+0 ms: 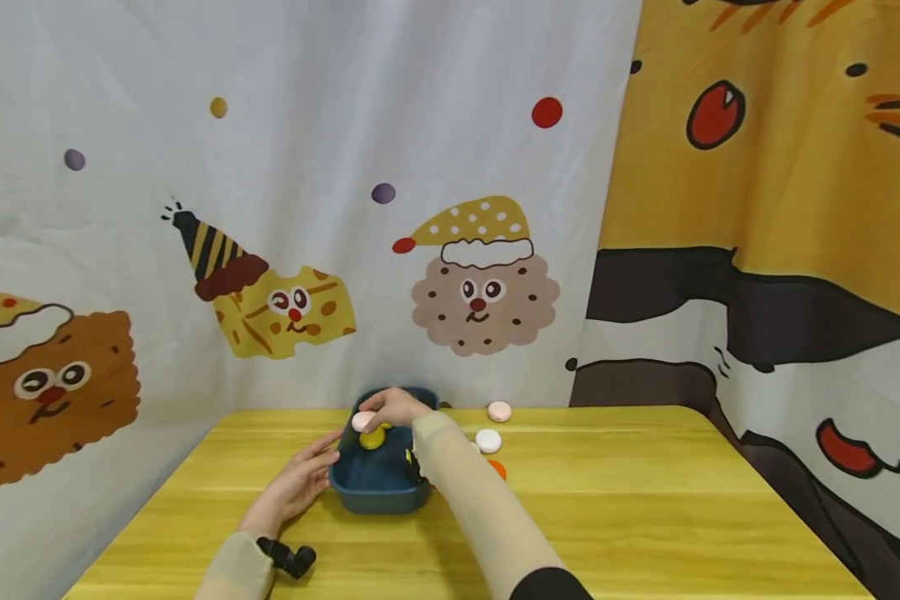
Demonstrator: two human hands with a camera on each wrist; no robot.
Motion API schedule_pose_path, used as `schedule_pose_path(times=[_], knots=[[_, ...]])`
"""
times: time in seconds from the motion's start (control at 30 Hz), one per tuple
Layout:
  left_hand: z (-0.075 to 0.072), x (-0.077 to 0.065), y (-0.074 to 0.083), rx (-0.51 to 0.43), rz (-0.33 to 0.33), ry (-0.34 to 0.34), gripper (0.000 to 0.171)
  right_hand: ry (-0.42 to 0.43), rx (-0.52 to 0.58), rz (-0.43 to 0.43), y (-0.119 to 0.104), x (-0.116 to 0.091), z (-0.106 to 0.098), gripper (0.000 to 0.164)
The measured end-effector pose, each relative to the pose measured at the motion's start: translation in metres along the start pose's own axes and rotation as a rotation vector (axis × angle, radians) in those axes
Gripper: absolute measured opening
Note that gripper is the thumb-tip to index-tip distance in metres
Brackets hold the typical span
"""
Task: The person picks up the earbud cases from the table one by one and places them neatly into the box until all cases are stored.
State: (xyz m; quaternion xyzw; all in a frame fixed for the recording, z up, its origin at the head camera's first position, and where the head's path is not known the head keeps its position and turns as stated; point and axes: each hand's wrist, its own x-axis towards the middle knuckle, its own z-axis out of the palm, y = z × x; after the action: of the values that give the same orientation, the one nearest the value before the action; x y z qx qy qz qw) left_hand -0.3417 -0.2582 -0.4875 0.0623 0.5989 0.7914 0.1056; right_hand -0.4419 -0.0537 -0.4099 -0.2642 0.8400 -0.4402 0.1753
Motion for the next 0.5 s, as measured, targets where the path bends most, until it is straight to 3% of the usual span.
schedule_pose_path(times=[0.17, 0.5], knots=[[0.0001, -0.0001, 0.0001, -0.008, 0.01, -0.014, 0.065, -0.072, -0.025, 0.006, -0.0032, -0.004, 0.0006, 0.041], [0.0002, 0.0001, 0.0002, -0.004, 0.013, -0.03, 0.065, -0.083, -0.008, 0.003, -0.0068, -0.008, 0.001, 0.04]])
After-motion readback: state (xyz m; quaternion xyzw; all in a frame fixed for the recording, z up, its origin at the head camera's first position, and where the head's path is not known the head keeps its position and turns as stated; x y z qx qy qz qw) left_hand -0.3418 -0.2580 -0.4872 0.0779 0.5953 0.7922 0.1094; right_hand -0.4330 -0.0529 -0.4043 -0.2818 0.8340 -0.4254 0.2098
